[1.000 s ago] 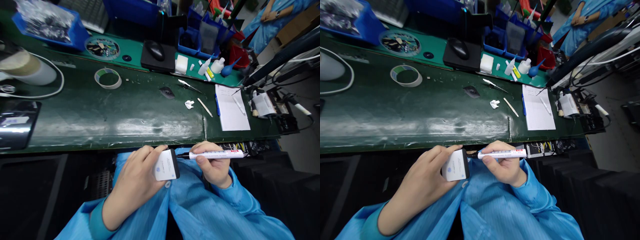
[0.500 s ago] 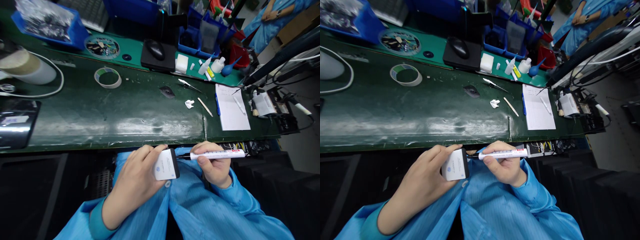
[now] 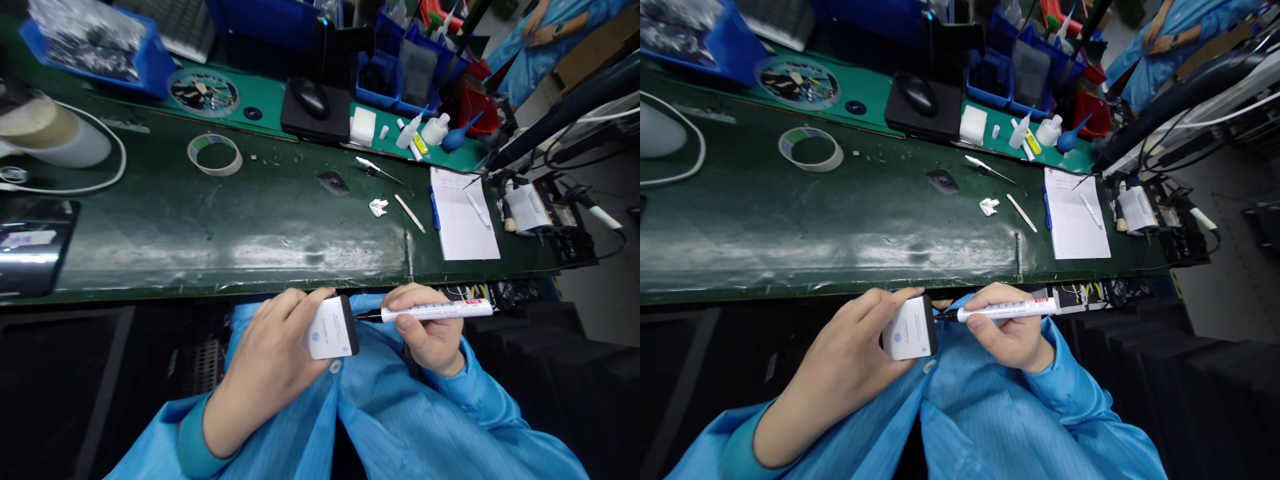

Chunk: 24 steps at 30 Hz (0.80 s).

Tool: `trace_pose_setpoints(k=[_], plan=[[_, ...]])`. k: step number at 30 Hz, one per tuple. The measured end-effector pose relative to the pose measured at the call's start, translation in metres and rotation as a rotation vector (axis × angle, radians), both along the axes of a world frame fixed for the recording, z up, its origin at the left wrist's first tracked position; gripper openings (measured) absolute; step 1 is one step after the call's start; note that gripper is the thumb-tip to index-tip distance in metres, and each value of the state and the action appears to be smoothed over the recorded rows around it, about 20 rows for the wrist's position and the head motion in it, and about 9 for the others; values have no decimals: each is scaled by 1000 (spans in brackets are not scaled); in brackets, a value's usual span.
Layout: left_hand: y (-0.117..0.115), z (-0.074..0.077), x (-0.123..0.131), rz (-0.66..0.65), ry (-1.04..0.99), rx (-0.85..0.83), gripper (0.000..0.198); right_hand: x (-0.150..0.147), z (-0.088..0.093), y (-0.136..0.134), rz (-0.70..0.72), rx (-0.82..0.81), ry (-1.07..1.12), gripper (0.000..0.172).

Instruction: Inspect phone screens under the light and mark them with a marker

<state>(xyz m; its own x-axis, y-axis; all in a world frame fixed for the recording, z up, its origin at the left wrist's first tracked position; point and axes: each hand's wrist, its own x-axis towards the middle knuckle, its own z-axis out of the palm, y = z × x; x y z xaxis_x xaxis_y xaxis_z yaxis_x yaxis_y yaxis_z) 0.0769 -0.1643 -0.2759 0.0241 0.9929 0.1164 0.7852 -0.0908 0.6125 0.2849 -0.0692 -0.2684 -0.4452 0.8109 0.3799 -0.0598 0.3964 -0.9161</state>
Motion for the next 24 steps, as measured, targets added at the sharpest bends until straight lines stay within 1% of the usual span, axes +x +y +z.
trace_pose_setpoints(k=[8,15,24], plan=[[1,4,-1,25,-18,-50,54,1,2,-1,9,10,-38,9],[0,3,-1,7,17,4,55,3,0,-2,-7,19,5,8],[0,4,0,3,18,-2,55,3,2,-1,55,26,13,13]])
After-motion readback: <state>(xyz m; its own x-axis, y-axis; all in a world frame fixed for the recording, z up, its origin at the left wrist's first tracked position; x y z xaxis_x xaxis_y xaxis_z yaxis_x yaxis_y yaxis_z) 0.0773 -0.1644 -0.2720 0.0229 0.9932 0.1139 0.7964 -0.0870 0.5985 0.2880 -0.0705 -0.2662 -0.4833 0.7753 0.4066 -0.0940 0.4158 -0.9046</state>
